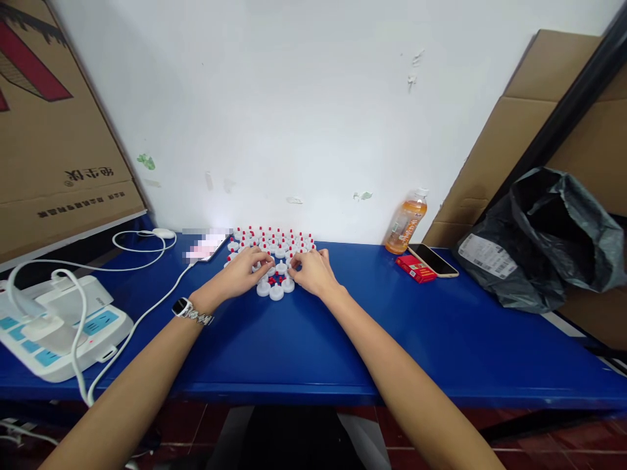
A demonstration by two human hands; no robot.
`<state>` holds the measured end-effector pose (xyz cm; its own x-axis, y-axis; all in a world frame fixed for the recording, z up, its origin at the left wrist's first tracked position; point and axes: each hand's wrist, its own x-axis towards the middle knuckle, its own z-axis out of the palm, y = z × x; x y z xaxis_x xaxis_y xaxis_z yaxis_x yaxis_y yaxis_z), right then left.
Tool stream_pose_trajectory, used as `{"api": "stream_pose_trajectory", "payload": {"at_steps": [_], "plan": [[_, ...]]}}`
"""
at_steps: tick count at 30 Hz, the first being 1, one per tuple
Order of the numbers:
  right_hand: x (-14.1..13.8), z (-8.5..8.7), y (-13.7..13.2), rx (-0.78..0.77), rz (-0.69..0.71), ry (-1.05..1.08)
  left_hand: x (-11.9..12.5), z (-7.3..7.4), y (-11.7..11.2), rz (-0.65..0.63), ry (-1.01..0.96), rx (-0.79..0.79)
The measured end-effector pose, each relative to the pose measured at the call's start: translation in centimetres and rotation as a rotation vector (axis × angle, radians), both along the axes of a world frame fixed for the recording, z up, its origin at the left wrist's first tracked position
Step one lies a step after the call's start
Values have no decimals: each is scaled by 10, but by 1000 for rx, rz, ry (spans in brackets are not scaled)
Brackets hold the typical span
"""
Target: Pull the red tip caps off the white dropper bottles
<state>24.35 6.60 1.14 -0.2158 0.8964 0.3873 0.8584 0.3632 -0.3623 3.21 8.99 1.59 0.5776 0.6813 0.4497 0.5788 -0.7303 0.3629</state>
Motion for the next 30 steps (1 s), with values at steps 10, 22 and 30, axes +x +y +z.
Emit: {"api": "stream_pose_trajectory", "payload": {"at_steps": [10,22,30], "plan": [[13,15,-23,30,-43,-74,1,0,4,3,19,-7],[11,4,-15,-58,57,85,2,0,1,-5,10,5],[26,7,-8,66,-66,114,-3,5,3,11,-9,-12]]}}
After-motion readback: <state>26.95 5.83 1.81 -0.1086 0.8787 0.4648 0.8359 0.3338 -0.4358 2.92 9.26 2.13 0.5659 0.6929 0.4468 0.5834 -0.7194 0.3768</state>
